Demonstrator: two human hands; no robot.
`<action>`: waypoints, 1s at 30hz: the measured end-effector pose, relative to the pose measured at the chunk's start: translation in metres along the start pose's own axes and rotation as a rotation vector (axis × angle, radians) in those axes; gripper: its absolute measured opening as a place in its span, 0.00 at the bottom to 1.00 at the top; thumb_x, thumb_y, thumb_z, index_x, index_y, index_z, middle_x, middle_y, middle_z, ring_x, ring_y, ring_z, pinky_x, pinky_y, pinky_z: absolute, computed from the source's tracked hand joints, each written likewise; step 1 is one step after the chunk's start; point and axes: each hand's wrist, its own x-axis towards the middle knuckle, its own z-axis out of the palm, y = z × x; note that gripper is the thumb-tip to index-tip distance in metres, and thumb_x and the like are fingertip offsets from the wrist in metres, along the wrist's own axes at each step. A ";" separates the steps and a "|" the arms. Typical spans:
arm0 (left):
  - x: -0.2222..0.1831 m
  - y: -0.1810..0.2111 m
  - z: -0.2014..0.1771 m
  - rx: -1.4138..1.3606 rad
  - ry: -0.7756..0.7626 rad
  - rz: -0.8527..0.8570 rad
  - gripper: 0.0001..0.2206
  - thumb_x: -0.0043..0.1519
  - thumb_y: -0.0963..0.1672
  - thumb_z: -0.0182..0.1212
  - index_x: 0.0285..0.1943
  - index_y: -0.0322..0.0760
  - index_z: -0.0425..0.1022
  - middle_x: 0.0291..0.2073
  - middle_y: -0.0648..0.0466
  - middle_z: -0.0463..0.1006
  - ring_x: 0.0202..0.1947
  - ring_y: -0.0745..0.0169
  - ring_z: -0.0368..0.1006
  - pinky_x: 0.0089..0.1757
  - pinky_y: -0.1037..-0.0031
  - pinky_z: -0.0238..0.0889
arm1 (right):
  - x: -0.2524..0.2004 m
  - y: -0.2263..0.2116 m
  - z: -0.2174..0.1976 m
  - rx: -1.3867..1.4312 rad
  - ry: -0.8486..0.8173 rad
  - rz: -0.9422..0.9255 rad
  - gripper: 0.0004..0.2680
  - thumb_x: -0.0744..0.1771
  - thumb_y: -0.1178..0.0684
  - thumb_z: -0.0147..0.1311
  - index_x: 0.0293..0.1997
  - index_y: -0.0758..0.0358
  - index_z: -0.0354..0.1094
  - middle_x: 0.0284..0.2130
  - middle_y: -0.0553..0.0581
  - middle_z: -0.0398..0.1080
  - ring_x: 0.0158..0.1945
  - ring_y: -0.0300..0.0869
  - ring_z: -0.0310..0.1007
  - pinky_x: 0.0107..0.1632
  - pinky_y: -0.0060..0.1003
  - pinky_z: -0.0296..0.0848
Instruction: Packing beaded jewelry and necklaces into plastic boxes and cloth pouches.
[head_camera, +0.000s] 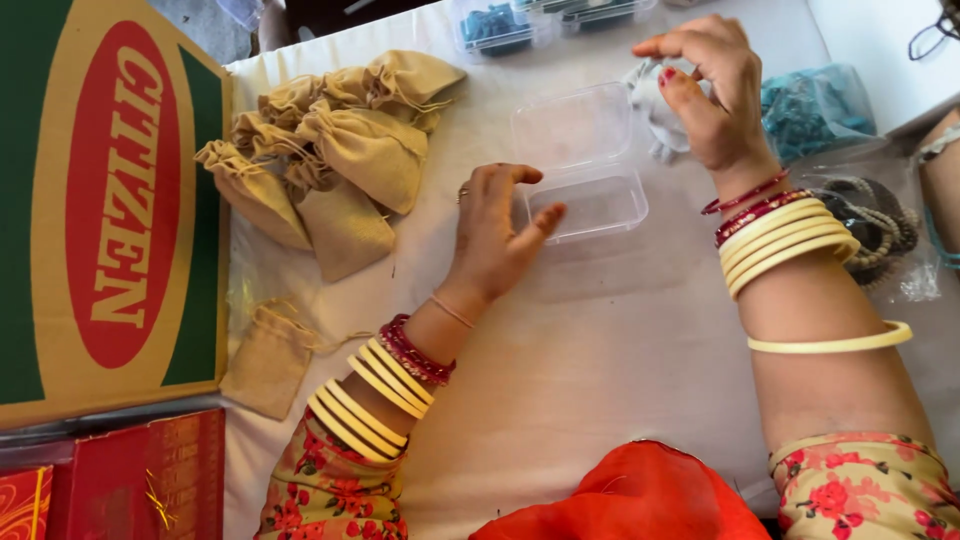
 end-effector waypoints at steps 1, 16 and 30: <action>-0.001 0.005 0.000 0.047 -0.023 0.027 0.23 0.60 0.53 0.70 0.57 0.37 0.71 0.53 0.46 0.68 0.58 0.47 0.64 0.58 0.59 0.58 | -0.001 0.000 0.001 0.153 -0.039 0.015 0.11 0.69 0.50 0.51 0.51 0.63 0.76 0.42 0.56 0.72 0.48 0.44 0.69 0.49 0.34 0.68; 0.032 -0.013 -0.079 0.714 0.593 0.487 0.24 0.65 0.58 0.66 0.63 0.50 0.69 0.60 0.51 0.67 0.61 0.56 0.63 0.59 0.56 0.55 | -0.015 0.013 0.016 0.364 -0.311 0.093 0.10 0.73 0.53 0.65 0.49 0.72 0.72 0.39 0.55 0.74 0.42 0.31 0.71 0.47 0.24 0.71; 0.023 -0.065 -0.124 0.508 0.509 0.068 0.27 0.58 0.45 0.79 0.60 0.36 0.66 0.52 0.47 0.62 0.51 0.51 0.69 0.52 0.67 0.68 | -0.007 -0.003 0.012 0.591 -0.299 0.208 0.15 0.70 0.43 0.63 0.50 0.68 0.72 0.41 0.52 0.74 0.45 0.33 0.74 0.52 0.26 0.72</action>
